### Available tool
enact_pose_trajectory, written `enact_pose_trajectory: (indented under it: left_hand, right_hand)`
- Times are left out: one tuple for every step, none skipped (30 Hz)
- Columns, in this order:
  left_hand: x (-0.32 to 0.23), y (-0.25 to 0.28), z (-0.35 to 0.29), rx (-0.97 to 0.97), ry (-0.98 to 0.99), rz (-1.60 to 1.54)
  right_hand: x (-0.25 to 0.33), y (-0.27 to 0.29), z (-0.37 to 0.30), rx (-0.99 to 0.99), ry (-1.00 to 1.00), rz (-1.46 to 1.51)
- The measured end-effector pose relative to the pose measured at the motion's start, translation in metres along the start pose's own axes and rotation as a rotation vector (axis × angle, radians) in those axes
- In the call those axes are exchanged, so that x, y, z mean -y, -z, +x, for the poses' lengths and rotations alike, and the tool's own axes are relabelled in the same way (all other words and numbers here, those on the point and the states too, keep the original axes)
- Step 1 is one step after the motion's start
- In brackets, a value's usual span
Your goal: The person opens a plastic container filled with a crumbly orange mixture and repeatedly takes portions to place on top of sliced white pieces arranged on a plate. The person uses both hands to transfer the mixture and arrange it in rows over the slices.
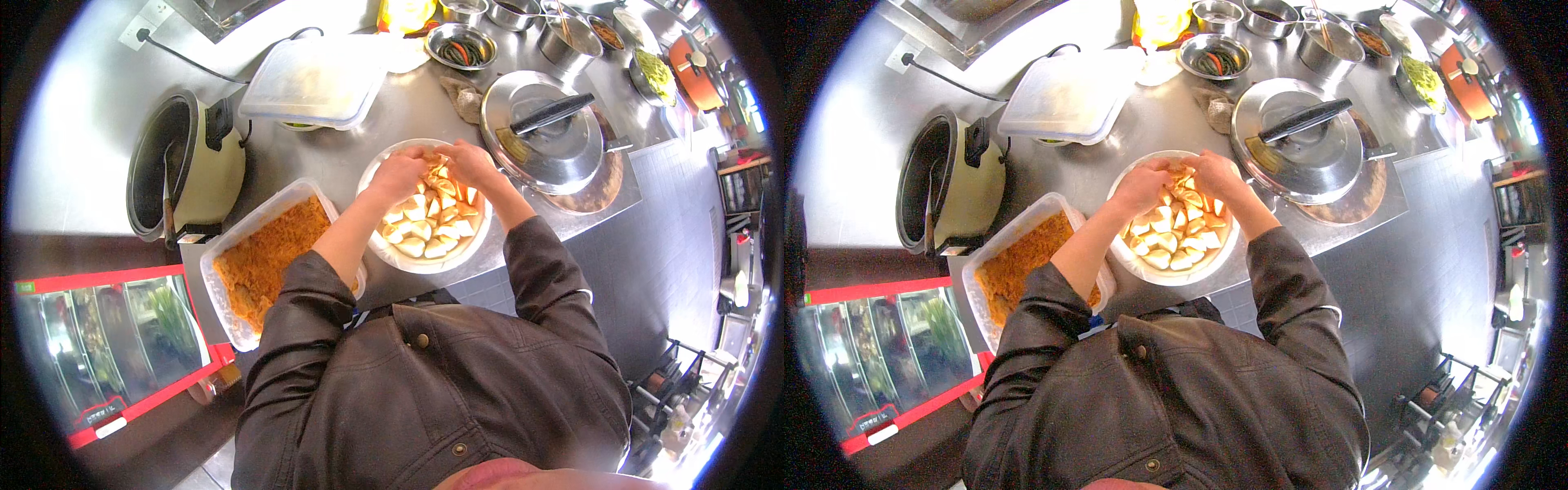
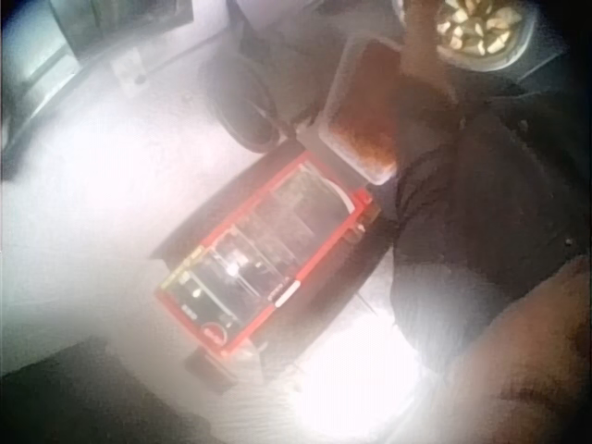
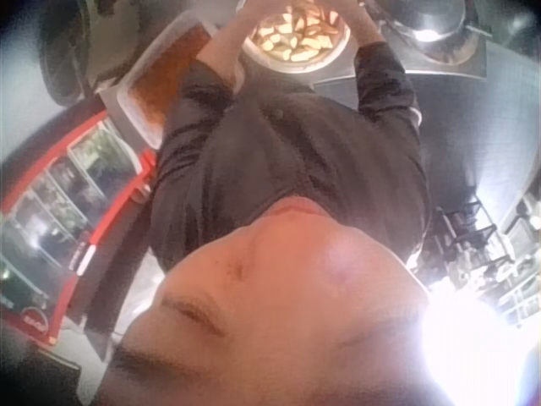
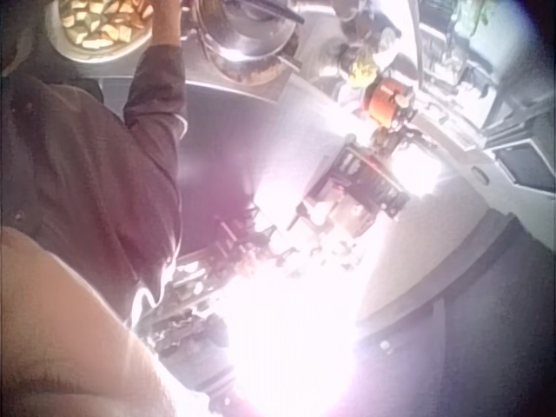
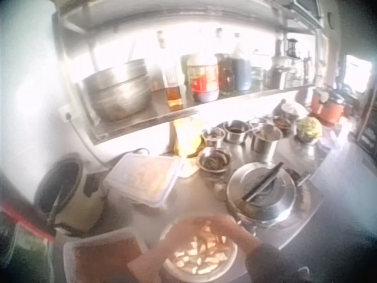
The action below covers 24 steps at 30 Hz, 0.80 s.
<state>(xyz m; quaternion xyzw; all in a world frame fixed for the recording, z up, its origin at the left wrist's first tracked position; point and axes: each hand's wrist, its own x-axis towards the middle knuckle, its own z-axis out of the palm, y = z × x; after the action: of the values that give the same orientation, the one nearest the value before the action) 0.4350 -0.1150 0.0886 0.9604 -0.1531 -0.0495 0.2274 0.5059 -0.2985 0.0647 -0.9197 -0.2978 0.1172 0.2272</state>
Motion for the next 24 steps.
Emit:
enact_pose_trajectory:
  left_hand:
    - [0.006,-0.002,-0.002,-0.038,-0.014,-0.098]
    - [0.011,-0.004,-0.003,-0.059,0.028,-0.112]
    - [0.012,-0.003,-0.006,-0.079,0.069,-0.126]
    - [0.012,-0.001,-0.007,-0.099,0.110,-0.140]
    - [0.013,-0.001,-0.006,-0.098,0.138,-0.144]
    - [0.014,0.000,-0.007,-0.100,0.171,-0.147]
    - [0.014,0.000,-0.007,-0.101,0.203,-0.151]
    - [0.015,-0.001,-0.008,-0.126,0.202,-0.148]
    - [0.015,-0.003,-0.010,-0.151,0.200,-0.146]
    - [0.015,-0.004,-0.011,-0.177,0.198,-0.143]
    - [0.016,-0.006,-0.011,-0.205,0.172,-0.160]
    - [0.016,-0.007,-0.012,-0.234,0.146,-0.178]
    - [0.016,-0.007,-0.012,-0.263,0.119,-0.196]
    - [0.017,-0.007,-0.013,-0.263,0.131,-0.186]
    - [0.015,-0.005,-0.013,-0.263,0.142,-0.177]
    - [0.013,-0.003,-0.013,-0.263,0.153,-0.168]
    - [0.014,-0.003,-0.013,-0.269,0.168,-0.179]
    - [0.015,-0.003,-0.013,-0.277,0.185,-0.188]
    - [0.017,-0.002,-0.013,-0.285,0.202,-0.197]
    - [0.018,-0.002,-0.014,-0.296,0.208,-0.210]
    - [0.018,0.000,-0.014,-0.306,0.210,-0.223]
    - [0.018,0.001,-0.014,-0.316,0.213,-0.236]
    - [0.019,0.001,-0.014,-0.320,0.205,-0.240]
    - [0.019,0.002,-0.014,-0.325,0.199,-0.242]
  right_hand:
    - [0.000,0.000,0.001,0.017,0.006,-0.017]
    - [0.000,0.001,0.003,0.034,0.012,-0.034]
    - [0.000,0.002,0.004,0.052,0.016,-0.050]
    - [0.000,0.003,0.005,0.068,0.022,-0.064]
    - [0.000,0.004,0.006,0.083,0.027,-0.079]
    - [0.001,0.006,0.008,0.101,0.037,-0.094]
    - [0.002,0.008,0.008,0.113,0.045,-0.115]
    - [0.003,0.010,0.009,0.126,0.052,-0.137]
    - [0.004,0.011,0.009,0.138,0.060,-0.160]
    - [0.004,0.013,0.010,0.147,0.063,-0.169]
    - [0.004,0.014,0.011,0.156,0.065,-0.177]
    - [0.005,0.016,0.011,0.166,0.067,-0.188]
    - [0.005,0.017,0.010,0.166,0.058,-0.198]
    - [0.006,0.017,0.010,0.166,0.048,-0.207]
    - [0.006,0.017,0.009,0.167,0.038,-0.217]
    - [0.006,0.017,0.008,0.159,0.032,-0.213]
    - [0.005,0.016,0.008,0.151,0.026,-0.209]
    - [0.006,0.017,0.007,0.143,0.022,-0.205]
    - [0.008,0.019,0.006,0.133,0.044,-0.173]
    - [0.010,0.020,0.005,0.124,0.066,-0.142]
    - [0.012,0.021,0.003,0.113,0.086,-0.110]
    - [0.012,0.020,0.004,0.139,0.083,-0.130]
    - [0.012,0.020,0.006,0.165,0.082,-0.151]
    - [0.013,0.020,0.008,0.192,0.082,-0.170]
